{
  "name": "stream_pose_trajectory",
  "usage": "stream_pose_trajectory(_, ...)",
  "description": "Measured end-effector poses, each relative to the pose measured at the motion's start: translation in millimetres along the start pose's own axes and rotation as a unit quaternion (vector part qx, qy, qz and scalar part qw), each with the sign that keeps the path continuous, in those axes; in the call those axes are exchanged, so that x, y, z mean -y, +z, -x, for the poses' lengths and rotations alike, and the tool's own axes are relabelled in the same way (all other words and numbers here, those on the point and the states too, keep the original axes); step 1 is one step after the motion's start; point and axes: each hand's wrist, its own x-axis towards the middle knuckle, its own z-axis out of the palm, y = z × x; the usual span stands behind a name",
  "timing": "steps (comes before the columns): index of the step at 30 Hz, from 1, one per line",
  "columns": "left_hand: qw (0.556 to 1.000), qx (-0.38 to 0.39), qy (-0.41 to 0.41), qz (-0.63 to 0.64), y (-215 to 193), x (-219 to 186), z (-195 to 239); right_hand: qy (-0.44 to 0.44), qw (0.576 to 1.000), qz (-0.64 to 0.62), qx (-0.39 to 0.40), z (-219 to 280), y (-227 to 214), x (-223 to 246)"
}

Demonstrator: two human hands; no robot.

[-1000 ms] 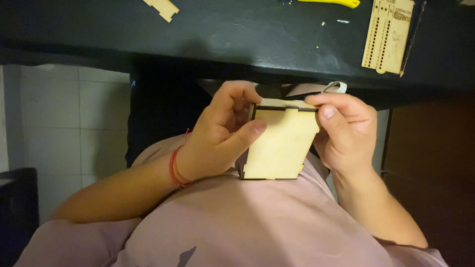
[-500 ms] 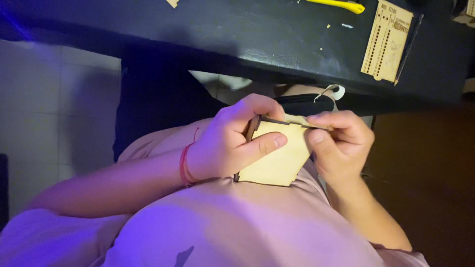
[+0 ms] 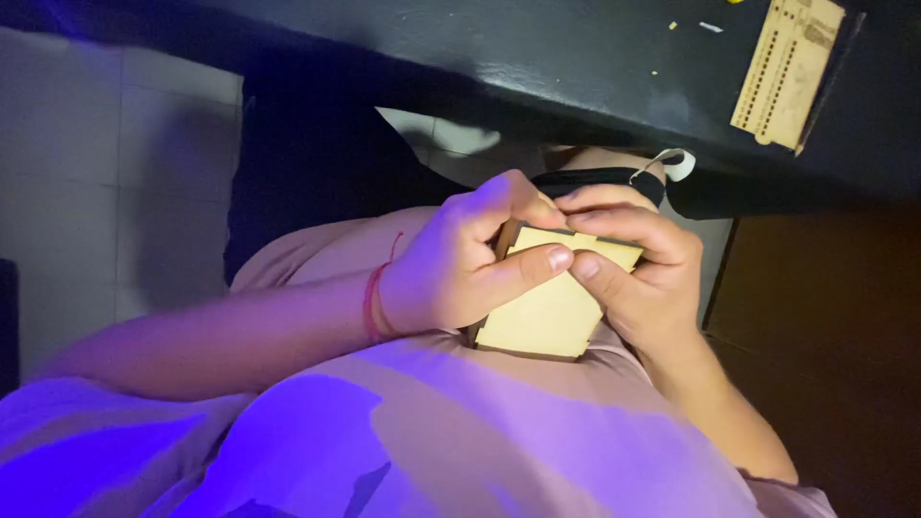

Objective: The person assembles small wooden pieces by hand, fitting them together to form a small box-like structure. They manipulate the pieces, aligning edges and pressing them into place on a dark desk surface.

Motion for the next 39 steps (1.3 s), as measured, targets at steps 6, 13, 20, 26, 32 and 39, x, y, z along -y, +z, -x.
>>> stream_pose_trajectory(6,1.000,0.001,-0.014,-0.006,0,1,-1,0.006,1.000,0.002,-0.015,-1,0,-2)
stream_pose_trajectory(13,1.000,0.007,-0.023,0.005,1,-3,-1,-0.005,1.000,0.000,-0.014,0,-2,-2)
stream_pose_trajectory(20,1.000,0.006,-0.006,-0.014,5,-12,-2,-0.036,0.999,-0.010,-0.022,5,-8,-5)
stream_pose_trajectory(26,0.998,0.005,-0.040,-0.053,3,-13,-3,0.006,1.000,-0.019,-0.023,1,-3,-3)
stream_pose_trajectory(32,0.997,0.010,-0.022,-0.074,1,-19,-4,0.019,0.996,-0.079,-0.043,15,0,-16)
stream_pose_trajectory(39,0.996,0.017,0.005,-0.088,7,-15,-4,0.006,0.995,-0.093,-0.031,21,-8,-25)
